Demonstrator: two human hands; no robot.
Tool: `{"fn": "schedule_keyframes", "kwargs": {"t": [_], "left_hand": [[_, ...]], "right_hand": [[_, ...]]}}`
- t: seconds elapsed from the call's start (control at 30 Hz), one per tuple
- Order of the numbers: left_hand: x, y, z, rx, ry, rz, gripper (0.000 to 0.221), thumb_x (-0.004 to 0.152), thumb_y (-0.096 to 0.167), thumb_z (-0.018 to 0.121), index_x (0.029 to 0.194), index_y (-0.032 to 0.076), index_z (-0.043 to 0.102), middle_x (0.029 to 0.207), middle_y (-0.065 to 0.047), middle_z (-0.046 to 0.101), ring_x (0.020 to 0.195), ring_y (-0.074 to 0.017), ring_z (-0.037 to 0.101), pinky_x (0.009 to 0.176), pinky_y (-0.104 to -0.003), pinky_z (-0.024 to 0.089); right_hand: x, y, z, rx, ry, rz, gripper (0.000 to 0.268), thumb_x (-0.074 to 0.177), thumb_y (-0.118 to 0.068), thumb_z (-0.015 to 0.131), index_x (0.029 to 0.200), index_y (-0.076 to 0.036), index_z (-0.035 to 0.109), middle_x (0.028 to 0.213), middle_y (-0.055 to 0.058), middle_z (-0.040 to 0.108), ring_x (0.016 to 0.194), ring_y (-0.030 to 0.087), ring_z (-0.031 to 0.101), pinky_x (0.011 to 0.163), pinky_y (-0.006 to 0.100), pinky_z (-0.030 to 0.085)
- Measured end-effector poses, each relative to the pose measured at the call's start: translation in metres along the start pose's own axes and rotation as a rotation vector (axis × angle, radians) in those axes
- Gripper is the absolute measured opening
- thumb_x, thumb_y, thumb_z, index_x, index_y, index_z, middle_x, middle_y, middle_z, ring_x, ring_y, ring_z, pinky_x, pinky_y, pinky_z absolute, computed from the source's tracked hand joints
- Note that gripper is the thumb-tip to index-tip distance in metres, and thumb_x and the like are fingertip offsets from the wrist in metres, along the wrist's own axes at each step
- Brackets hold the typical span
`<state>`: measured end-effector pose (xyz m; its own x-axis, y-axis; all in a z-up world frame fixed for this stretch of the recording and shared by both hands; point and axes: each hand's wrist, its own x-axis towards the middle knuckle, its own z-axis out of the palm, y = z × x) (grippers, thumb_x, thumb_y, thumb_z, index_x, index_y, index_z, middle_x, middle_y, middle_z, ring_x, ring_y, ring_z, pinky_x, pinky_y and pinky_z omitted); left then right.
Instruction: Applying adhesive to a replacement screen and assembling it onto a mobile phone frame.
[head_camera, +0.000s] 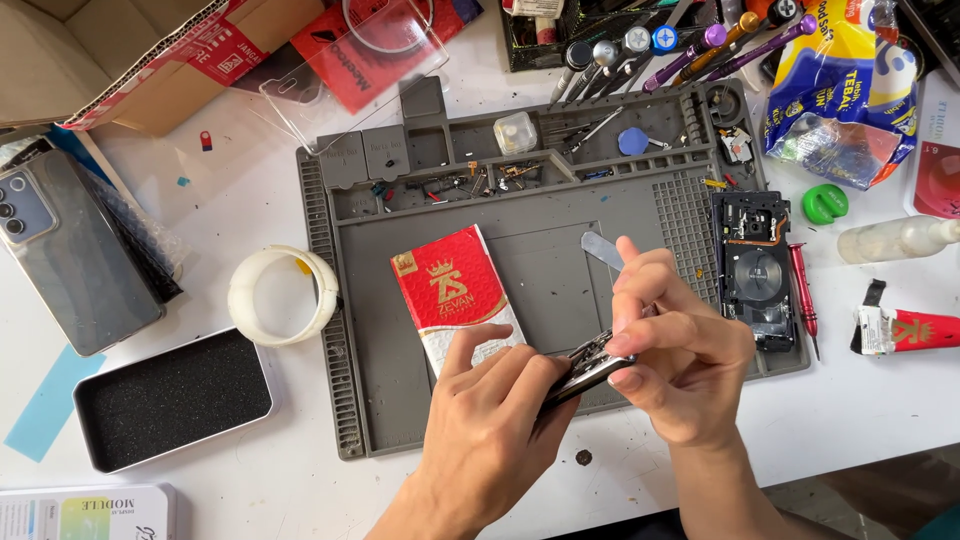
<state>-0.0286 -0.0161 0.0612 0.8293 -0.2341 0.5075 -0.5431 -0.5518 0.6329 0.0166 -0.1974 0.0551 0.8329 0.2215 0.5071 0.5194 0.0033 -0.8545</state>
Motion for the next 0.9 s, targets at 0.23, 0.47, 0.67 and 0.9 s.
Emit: {"fn": "schedule_keyframes", "kwargs": {"t": [0.23, 0.47, 0.67, 0.9], "left_hand": [[0.003, 0.001, -0.001, 0.002, 0.032, 0.019, 0.011, 0.094, 0.003, 0.070, 0.091, 0.004, 0.060, 0.070, -0.002, 0.051, 0.056, -0.0194, 0.048, 0.093, -0.045, 0.051], [0.007, 0.004, -0.004, 0.034, 0.069, 0.114, 0.004, 0.098, 0.004, 0.060, 0.095, 0.002, 0.063, 0.078, -0.005, 0.058, 0.059, -0.0192, 0.051, 0.091, -0.048, 0.052], [0.011, 0.005, -0.007, 0.114, 0.149, 0.216, 0.014, 0.101, 0.000, 0.052, 0.095, -0.001, 0.065, 0.079, -0.008, 0.062, 0.059, -0.0177, 0.053, 0.087, -0.049, 0.056], [0.010, 0.004, -0.005, 0.129, 0.183, 0.249, 0.019, 0.102, 0.001, 0.049, 0.096, -0.002, 0.067, 0.081, -0.009, 0.066, 0.064, -0.0181, 0.063, 0.089, -0.050, 0.057]], "right_hand": [[0.001, -0.004, -0.001, -0.027, -0.005, -0.035, 0.012, 0.094, -0.032, 0.069, 0.099, -0.021, 0.067, 0.089, -0.001, 0.052, 0.089, 0.018, 0.042, 0.132, 0.056, 0.034], [0.002, -0.017, 0.008, -0.139, 0.040, -0.122, 0.024, 0.091, -0.048, 0.067, 0.090, -0.025, 0.063, 0.091, -0.004, 0.053, 0.094, 0.018, 0.043, 0.129, 0.052, 0.034], [-0.005, -0.015, 0.016, -0.195, 0.119, -0.189, 0.018, 0.088, -0.044, 0.066, 0.086, -0.031, 0.054, 0.089, -0.005, 0.053, 0.098, 0.020, 0.043, 0.127, 0.052, 0.036], [-0.010, -0.004, 0.007, -0.161, 0.050, -0.274, 0.012, 0.083, -0.032, 0.064, 0.085, -0.030, 0.053, 0.095, -0.003, 0.066, 0.115, 0.018, 0.046, 0.131, 0.056, 0.028]]}}
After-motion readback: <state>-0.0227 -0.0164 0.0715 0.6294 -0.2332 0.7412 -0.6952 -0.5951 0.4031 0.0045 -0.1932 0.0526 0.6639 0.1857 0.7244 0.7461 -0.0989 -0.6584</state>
